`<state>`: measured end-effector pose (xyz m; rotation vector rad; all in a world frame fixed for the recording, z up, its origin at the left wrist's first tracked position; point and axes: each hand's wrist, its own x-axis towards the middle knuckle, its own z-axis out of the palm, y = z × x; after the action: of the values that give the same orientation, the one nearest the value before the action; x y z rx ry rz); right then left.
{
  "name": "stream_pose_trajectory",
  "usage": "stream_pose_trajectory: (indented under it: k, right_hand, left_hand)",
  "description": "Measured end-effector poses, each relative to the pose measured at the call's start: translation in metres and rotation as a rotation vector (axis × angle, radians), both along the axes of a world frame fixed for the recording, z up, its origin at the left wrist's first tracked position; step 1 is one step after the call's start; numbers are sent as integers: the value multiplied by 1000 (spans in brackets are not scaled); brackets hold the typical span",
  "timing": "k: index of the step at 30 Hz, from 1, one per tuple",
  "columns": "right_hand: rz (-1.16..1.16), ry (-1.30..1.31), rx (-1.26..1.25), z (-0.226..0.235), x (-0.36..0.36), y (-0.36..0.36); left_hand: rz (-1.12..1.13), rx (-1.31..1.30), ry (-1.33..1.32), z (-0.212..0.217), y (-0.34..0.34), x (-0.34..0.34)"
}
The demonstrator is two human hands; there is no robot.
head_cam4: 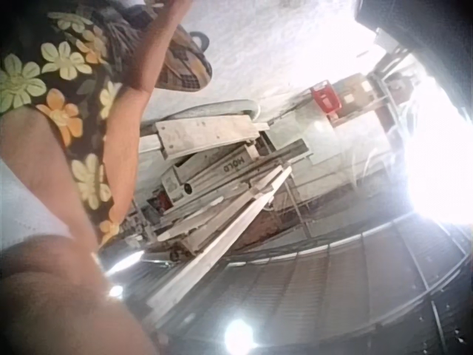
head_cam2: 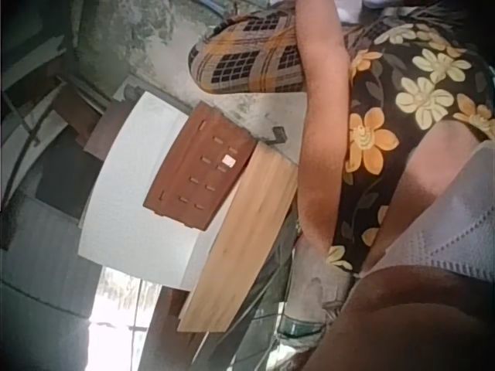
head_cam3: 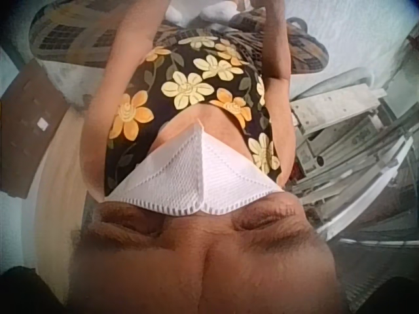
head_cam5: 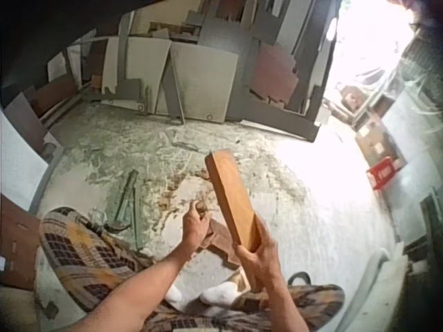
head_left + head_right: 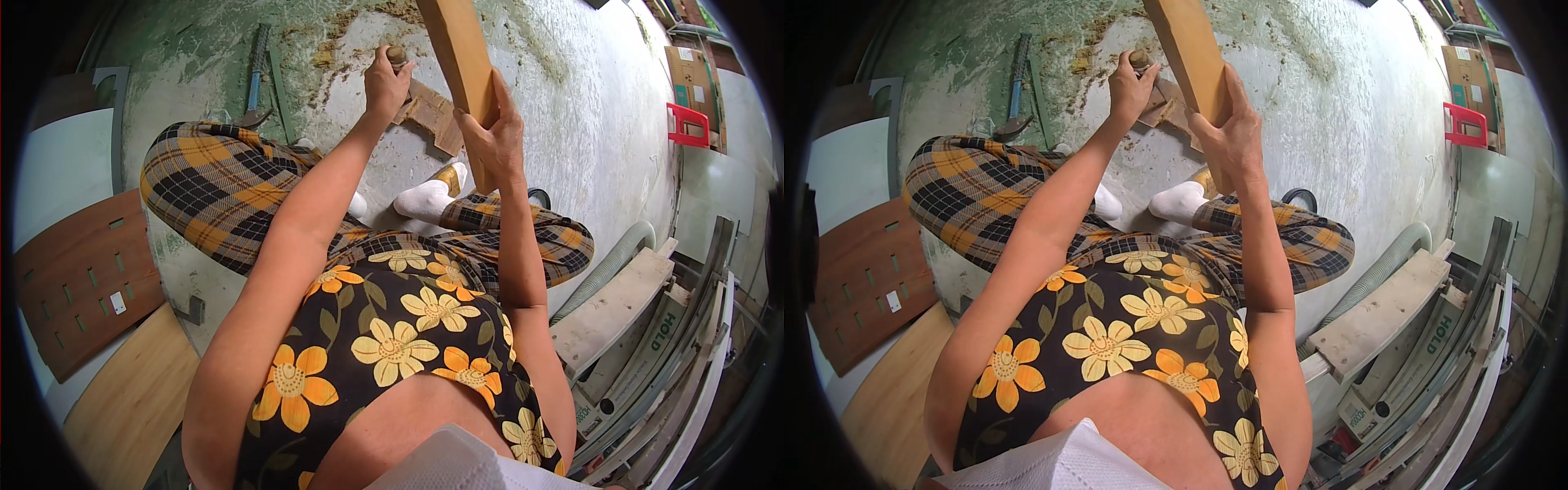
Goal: The person works on pieces of wood using a hand plane and a hammer.
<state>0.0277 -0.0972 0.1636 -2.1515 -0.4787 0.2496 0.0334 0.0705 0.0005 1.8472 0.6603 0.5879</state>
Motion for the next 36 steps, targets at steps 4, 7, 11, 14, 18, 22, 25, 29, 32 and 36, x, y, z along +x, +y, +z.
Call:
stream_pose_trajectory:
  k: [4,7,11,14,18,22,25,29,32,36]
  right_hand:
    - [25,-81,84,20,-9,15]
    - [38,-14,58,-5,-12,14]
    - [81,43,-266,-39,-3,3]
    - [47,90,-156,-21,-5,13]
    - [91,-71,-9,-7,-9,21]
    - [82,75,-327,-36,0,7]
    - [87,55,-147,-19,-3,15]
    - [97,-37,53,-9,-8,21]
    - [97,23,-295,-39,-1,10]
    - [47,67,-82,-31,-3,5]
  left_hand:
    - [-2,-34,8,4,1,-2]
    - [-19,-47,-27,11,0,-2]
    - [38,-147,28,16,-2,-4]
    - [0,-73,-153,7,3,-4]
    - [49,-61,-9,0,5,-3]
    - [69,-181,70,7,2,-1]
    - [75,-91,-143,-2,2,-1]
    - [76,-45,14,0,4,2]
    - [62,-213,84,14,0,-2]
    - [73,-87,-78,0,-1,-2]
